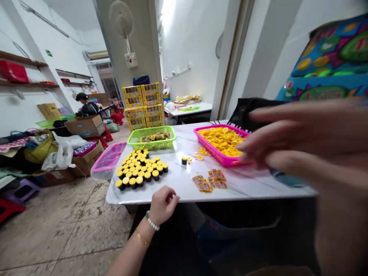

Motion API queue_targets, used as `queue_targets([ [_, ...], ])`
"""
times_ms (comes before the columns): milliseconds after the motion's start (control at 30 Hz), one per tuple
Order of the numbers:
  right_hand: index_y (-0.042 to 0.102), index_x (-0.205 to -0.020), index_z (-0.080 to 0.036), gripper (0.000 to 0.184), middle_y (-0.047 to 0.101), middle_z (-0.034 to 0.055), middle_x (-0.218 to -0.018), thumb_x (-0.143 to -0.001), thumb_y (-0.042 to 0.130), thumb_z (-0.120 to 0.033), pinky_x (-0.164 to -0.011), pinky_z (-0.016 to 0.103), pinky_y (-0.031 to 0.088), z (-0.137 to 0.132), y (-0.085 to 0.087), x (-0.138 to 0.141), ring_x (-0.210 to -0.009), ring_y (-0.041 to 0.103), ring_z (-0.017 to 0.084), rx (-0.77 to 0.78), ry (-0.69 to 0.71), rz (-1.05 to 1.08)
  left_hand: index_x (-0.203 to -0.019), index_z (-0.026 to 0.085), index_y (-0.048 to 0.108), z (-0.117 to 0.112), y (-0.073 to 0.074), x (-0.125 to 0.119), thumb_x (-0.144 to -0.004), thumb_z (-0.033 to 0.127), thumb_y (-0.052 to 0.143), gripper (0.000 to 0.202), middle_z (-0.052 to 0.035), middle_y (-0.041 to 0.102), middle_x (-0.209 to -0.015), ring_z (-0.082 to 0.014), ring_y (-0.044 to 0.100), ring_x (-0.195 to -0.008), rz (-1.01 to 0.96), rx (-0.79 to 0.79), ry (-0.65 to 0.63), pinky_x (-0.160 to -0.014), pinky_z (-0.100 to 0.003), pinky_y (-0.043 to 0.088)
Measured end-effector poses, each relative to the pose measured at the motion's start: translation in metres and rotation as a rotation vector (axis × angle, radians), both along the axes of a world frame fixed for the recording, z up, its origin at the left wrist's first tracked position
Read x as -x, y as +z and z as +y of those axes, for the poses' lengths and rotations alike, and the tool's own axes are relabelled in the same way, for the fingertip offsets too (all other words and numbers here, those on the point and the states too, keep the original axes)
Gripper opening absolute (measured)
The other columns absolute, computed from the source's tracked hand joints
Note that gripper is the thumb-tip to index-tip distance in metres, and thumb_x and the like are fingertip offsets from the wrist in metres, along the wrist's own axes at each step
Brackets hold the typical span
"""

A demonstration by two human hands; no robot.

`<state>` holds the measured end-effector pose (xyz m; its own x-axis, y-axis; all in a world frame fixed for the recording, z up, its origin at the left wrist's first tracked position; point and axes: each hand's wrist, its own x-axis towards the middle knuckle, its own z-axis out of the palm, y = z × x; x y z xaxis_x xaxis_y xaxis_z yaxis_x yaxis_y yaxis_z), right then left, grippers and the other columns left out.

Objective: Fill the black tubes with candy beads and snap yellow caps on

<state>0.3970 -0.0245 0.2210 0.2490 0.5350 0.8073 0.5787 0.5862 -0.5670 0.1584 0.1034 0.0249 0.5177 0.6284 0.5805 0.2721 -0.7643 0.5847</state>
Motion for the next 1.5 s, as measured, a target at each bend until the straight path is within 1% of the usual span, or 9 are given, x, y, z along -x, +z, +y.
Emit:
queue_targets([
  [100,0.069,-0.116,-0.022,0.036,0.074,0.0063,-0.095,-0.082,0.069,-0.033,-0.075,0.036,0.057,0.064,-0.02,-0.009,-0.083,0.07,0.02,0.311,-0.145,-0.246,-0.077,0.019,0.061,-0.031,-0.025,0.016,-0.088,0.028,0.057,0.015,-0.0019,0.058,-0.068,-0.0125,0.052,-0.06,0.069,0.12,-0.099,-0.058,-0.025,0.039],
  [200,0.062,-0.129,-0.015,0.052,0.071,0.0126,-0.116,-0.079,0.071,-0.024,-0.095,0.039,0.049,0.136,-0.07,-0.02,-0.109,0.064,0.025,0.723,-0.299,-0.581,-0.078,0.02,0.067,-0.051,-0.064,0.029,-0.081,0.03,0.065,0.011,-0.0028,0.063,-0.071,-0.015,0.055,-0.065,0.316,0.369,-0.235,-0.061,-0.026,0.039],
  [333,0.067,-0.123,-0.019,0.046,0.072,0.0129,-0.115,-0.077,0.069,-0.019,-0.093,0.037,0.045,0.192,-0.124,-0.02,-0.11,0.062,0.027,0.867,-0.26,-0.712,-0.073,0.018,0.07,-0.048,-0.111,0.036,-0.071,0.03,0.072,0.012,-0.0007,0.063,-0.066,-0.0147,0.054,-0.061,0.405,0.731,-0.155,-0.057,-0.024,0.037],
  [500,0.069,-0.113,-0.021,0.033,0.076,0.0065,-0.094,-0.082,0.061,-0.025,-0.075,0.028,0.044,0.207,-0.14,0.014,-0.086,0.066,0.021,0.934,-0.242,-0.74,-0.085,0.014,0.071,-0.035,-0.128,0.035,-0.083,0.036,0.057,0.026,-0.0013,0.063,-0.067,-0.0142,0.053,-0.062,0.314,0.828,-0.09,-0.058,-0.024,0.038],
  [667,0.066,-0.117,-0.019,0.036,0.075,0.0064,-0.093,-0.082,0.061,-0.027,-0.073,0.029,0.044,0.194,-0.144,0.051,-0.087,0.065,0.023,0.9,-0.235,-0.722,-0.084,0.014,0.071,-0.037,-0.124,0.037,-0.08,0.035,0.061,0.024,-0.0005,0.061,-0.066,-0.0135,0.051,-0.062,0.302,0.851,-0.153,-0.06,-0.024,0.037],
  [800,0.053,-0.135,-0.014,0.048,0.071,0.0102,-0.107,-0.09,0.056,-0.029,-0.091,0.034,0.043,0.137,-0.155,0.054,-0.103,0.059,0.025,0.759,-0.319,-0.665,-0.082,0.015,0.07,-0.038,-0.118,0.043,-0.08,0.039,0.061,0.026,-0.0007,0.062,-0.068,-0.0135,0.051,-0.062,0.273,0.869,-0.161,-0.061,-0.024,0.036],
  [1000,0.077,-0.102,-0.017,0.032,0.067,0.0112,-0.087,-0.094,0.05,-0.032,-0.088,0.04,0.044,0.058,-0.194,0.014,-0.089,0.056,0.026,0.533,-0.597,-0.519,-0.084,0.013,0.064,-0.039,-0.114,0.047,-0.08,0.053,0.058,0.041,-0.0005,0.059,-0.068,-0.0116,0.05,-0.052,0.19,1.003,-0.16,-0.052,-0.024,0.037],
  [1367,0.077,-0.074,-0.019,0.021,0.069,0.0084,-0.075,-0.086,0.061,-0.024,-0.079,0.036,0.041,0.091,-0.188,-0.004,-0.079,0.057,0.023,0.682,-0.492,-0.598,-0.079,0.014,0.062,-0.041,-0.042,0.05,-0.078,0.057,0.064,0.043,0.0005,0.058,-0.065,-0.0069,0.047,-0.048,-0.025,1.069,-0.103,-0.045,-0.019,0.03],
  [1500,0.077,-0.078,-0.021,0.02,0.068,0.0073,-0.075,-0.089,0.061,-0.028,-0.08,0.038,0.042,0.079,-0.168,0.024,-0.08,0.056,0.023,0.514,-0.424,-0.567,-0.086,0.012,0.065,-0.044,-0.017,0.055,-0.076,0.064,0.065,0.052,0.0,0.057,-0.066,-0.0057,0.044,-0.046,-0.178,1.162,-0.039,-0.04,-0.017,0.026],
])
